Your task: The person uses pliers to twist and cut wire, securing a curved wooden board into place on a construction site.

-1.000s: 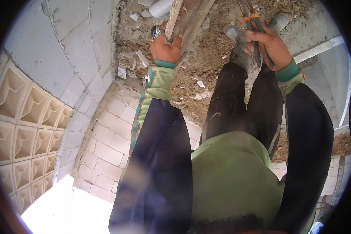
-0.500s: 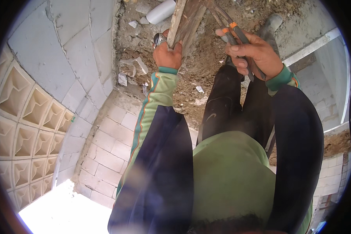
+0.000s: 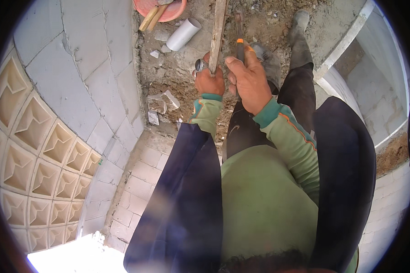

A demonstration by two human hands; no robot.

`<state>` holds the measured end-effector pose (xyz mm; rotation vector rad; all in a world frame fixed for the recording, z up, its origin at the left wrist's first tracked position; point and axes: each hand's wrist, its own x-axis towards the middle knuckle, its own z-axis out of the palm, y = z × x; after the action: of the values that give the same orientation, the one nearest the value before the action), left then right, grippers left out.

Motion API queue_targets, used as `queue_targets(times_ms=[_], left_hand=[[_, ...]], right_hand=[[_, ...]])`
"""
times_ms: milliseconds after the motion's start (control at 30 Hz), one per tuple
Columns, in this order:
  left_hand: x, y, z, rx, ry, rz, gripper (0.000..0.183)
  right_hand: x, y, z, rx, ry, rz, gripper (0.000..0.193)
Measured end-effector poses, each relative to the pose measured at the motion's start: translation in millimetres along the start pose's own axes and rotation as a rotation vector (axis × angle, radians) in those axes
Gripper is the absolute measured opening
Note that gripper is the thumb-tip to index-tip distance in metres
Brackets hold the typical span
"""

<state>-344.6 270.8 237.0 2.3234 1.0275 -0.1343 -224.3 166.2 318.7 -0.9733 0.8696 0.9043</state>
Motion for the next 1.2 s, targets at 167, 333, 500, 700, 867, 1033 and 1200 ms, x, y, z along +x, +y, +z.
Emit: queue_targets(times_ms=[167, 333, 500, 700, 867, 1033, 1200], left_hand=[[-2, 0, 2, 0.036, -0.041, -0.009, 0.053], [-5, -11, 7, 0.045, -0.036, -0.015, 0.053], [-13, 7, 18, 0.014, -0.167, -0.095, 0.055], [-10, 14, 13, -0.08, -0.052, 0.032, 0.055], [-10, 9, 15, -0.199, -0.071, 0.042, 0.062], [-17, 12, 20, -0.024, -0.059, 0.054, 0.06], [-18, -73, 42, -0.243, -0.192, -0.002, 0.061]], right_hand=[[6, -16, -32, 0.053, 0.205, -0.156, 0.038], [11, 5, -8, 0.157, 0.286, -0.212, 0.055], [27, 28, -6, -0.104, 0.087, -0.219, 0.07], [19, -5, -3, 0.289, 0.437, -0.314, 0.061], [21, 3, -7, -0.021, -0.002, -0.155, 0.056], [19, -12, -44, 0.331, 0.537, -0.464, 0.07], [-5, 29, 28, 0.152, 0.031, -0.07, 0.026]])
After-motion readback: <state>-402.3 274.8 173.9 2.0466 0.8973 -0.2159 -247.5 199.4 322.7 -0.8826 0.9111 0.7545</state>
